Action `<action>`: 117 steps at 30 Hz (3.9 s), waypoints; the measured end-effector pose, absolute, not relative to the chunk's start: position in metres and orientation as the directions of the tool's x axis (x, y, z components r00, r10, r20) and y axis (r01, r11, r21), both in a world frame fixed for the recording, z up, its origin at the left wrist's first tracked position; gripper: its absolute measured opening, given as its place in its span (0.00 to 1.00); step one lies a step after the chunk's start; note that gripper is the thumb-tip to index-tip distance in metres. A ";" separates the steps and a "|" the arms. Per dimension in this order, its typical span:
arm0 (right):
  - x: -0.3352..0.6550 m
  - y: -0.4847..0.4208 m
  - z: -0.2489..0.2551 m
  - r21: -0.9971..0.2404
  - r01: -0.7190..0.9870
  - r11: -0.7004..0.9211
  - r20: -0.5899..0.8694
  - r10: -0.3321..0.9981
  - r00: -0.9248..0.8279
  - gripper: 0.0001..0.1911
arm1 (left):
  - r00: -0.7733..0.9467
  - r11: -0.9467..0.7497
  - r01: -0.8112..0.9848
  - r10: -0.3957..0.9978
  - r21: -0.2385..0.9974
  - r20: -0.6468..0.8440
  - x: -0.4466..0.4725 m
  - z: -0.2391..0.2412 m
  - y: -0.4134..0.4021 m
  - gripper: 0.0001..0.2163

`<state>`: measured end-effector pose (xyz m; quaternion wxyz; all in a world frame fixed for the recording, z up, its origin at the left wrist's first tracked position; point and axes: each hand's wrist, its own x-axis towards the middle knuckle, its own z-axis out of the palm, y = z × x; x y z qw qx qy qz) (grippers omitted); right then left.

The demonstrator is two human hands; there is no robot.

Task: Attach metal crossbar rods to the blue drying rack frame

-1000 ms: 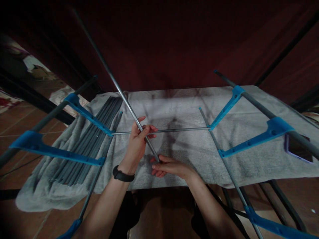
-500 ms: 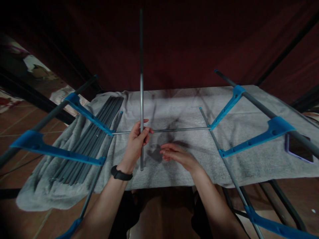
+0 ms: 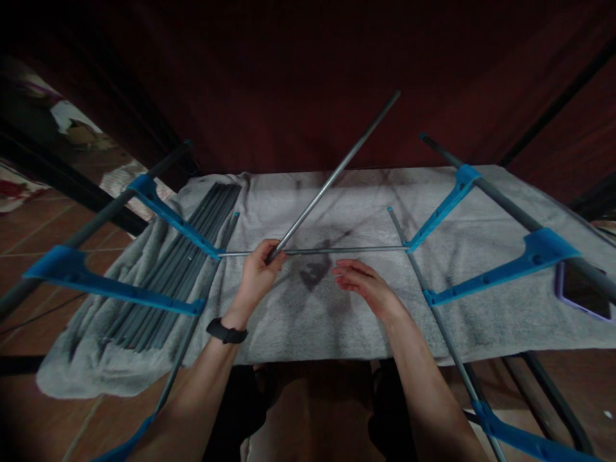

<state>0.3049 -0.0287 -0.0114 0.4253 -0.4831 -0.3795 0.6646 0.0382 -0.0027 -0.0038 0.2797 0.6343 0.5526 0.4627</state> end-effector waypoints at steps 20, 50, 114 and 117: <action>0.324 -0.017 -0.014 -0.910 -0.291 -0.296 -0.302 0.953 -0.024 0.17 | -0.119 0.006 0.857 0.975 0.515 0.186 0.025 0.011 -0.009 0.12; 0.341 -0.006 -0.030 -0.732 -0.628 -0.263 -0.527 0.803 0.278 0.10 | 0.172 -0.179 0.930 0.984 0.321 0.048 0.020 0.001 -0.012 0.19; 0.368 0.000 -0.022 -0.697 -0.708 -0.109 -0.594 0.641 0.486 0.16 | -0.356 0.123 -0.743 0.759 0.658 -0.545 -0.007 0.017 0.008 0.10; 0.369 0.000 -0.022 -0.699 -0.708 -0.099 -0.592 0.636 0.496 0.16 | -0.344 0.128 -0.755 0.757 0.643 -0.555 -0.004 0.018 0.007 0.10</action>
